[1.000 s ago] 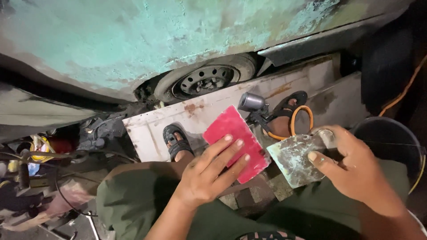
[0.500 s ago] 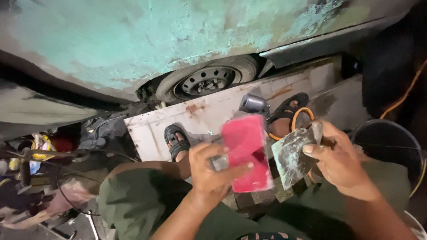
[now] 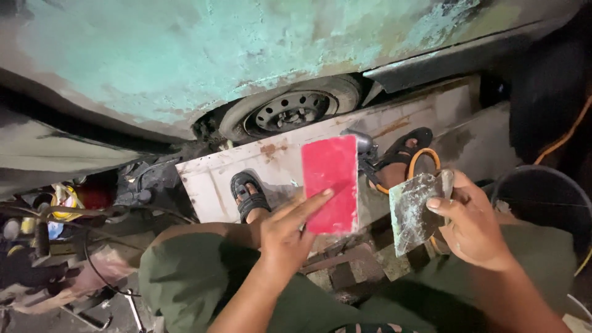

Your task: The person scoops body filler from a red sanding block using a metal scraper and applies it to the lower side panel of a car. They repeatedly spread the filler over the surface and smooth it out with the scraper.

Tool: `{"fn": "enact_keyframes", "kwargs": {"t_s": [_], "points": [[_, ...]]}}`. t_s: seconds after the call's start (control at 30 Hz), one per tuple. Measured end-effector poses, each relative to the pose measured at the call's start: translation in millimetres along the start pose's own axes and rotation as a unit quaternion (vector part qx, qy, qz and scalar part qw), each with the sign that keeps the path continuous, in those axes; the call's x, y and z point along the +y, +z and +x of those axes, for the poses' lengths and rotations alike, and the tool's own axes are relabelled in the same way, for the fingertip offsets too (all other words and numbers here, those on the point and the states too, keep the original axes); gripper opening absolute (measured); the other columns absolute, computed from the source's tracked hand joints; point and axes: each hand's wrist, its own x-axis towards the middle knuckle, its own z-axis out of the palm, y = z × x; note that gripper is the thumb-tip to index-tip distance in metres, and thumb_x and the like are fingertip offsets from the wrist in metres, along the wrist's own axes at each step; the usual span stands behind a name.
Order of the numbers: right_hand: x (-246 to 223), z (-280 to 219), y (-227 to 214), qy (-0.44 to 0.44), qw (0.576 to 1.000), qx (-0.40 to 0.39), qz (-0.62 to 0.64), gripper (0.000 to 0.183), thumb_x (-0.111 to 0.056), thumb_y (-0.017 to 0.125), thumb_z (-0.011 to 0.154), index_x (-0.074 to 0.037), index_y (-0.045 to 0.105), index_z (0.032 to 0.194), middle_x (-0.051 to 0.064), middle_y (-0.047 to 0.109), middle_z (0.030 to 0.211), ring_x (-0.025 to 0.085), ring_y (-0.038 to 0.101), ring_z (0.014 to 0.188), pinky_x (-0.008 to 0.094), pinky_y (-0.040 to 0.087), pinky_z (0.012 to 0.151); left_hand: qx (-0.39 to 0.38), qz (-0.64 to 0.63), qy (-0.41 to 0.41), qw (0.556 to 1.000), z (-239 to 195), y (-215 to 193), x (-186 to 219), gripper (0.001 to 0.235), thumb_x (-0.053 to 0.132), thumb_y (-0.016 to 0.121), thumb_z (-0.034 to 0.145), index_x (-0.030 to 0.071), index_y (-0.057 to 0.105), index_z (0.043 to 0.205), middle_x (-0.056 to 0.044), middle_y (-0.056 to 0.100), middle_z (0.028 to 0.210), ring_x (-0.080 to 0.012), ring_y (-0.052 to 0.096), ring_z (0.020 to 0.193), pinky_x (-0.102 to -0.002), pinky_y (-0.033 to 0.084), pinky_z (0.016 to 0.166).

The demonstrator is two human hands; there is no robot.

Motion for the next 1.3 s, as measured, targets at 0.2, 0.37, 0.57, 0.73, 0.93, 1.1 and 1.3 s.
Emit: {"fn": "enact_keyframes", "kwargs": {"t_s": [0.2,0.37,0.57,0.73,0.93,1.1,1.3], "points": [[-10.6,3.8,0.4,-0.010,0.997,0.052,-0.058,0.014,-0.009,0.063,0.094,-0.010,0.050,0.087,-0.001,0.043,0.081,0.013,0.040,0.075,0.030,0.032,0.071,-0.222,0.015,-0.072,0.972,18.4,-9.8,14.7,0.063,0.014,0.059,0.098,0.023,0.037,0.156,-0.020,0.062,0.148,-0.0026,0.023,0.039,-0.022,0.057,0.047],[-60.7,21.3,17.8,0.141,0.983,0.084,-0.084,0.031,-0.022,0.063,0.095,-0.008,0.065,0.123,0.005,0.058,0.101,0.019,0.054,0.093,0.030,0.036,0.087,-0.152,-0.084,-0.167,0.971,32.3,-1.0,11.4,0.046,0.006,0.065,0.099,0.012,0.054,0.144,-0.012,0.060,0.145,-0.0245,0.058,0.138,-0.040,0.048,0.119],[-79.4,38.6,30.4,-0.050,0.988,0.083,-0.118,0.041,-0.015,0.082,0.087,0.007,0.063,0.115,0.016,0.068,0.096,0.027,0.062,0.092,0.049,0.048,0.092,-0.111,-0.094,-0.362,0.921,57.4,2.2,23.8,0.078,0.011,0.081,0.078,-0.008,0.049,0.146,-0.010,0.062,0.090,-0.0172,0.063,0.082,-0.033,0.061,0.079],[-57.2,75.0,8.1,-0.176,0.947,0.092,-0.254,0.037,-0.025,0.084,0.092,0.001,0.067,0.111,0.018,0.070,0.085,0.035,0.071,0.086,0.047,0.051,0.082,-0.145,-0.014,-0.210,0.967,82.2,7.8,-7.3,0.039,0.032,0.042,0.108,-0.002,0.054,0.125,-0.021,0.062,0.085,-0.0259,0.058,0.076,-0.046,0.054,0.074],[-55.6,88.7,12.5,-0.317,0.904,0.109,-0.267,0.040,-0.023,0.090,0.091,0.004,0.067,0.109,0.019,0.067,0.076,0.036,0.069,0.071,0.044,0.053,0.069,-0.107,0.052,-0.195,0.974,97.6,18.4,-10.6,0.046,0.041,0.031,0.109,0.003,0.054,0.124,-0.028,0.067,0.086,-0.0475,0.069,0.084,-0.053,0.053,0.073],[-40.1,79.4,36.5,-0.372,0.875,0.098,-0.294,0.046,-0.027,0.093,0.084,0.005,0.065,0.101,0.021,0.063,0.068,0.040,0.067,0.062,0.041,0.051,0.057,-0.049,0.059,-0.176,0.981,104.7,23.7,-8.9,0.043,0.041,0.033,0.110,0.006,0.056,0.118,-0.028,0.066,0.083,-0.0486,0.068,0.085,-0.051,0.052,0.069],[-22.5,63.7,49.1,-0.425,0.822,0.076,-0.370,0.035,-0.032,0.090,0.079,-0.004,0.071,0.088,0.014,0.065,0.057,0.035,0.068,0.054,0.039,0.055,0.053,0.001,0.055,-0.180,0.982,106.1,24.8,-8.6,0.041,0.037,0.029,0.111,0.005,0.052,0.122,-0.027,0.064,0.084,-0.0486,0.067,0.084,-0.052,0.053,0.072]]}}
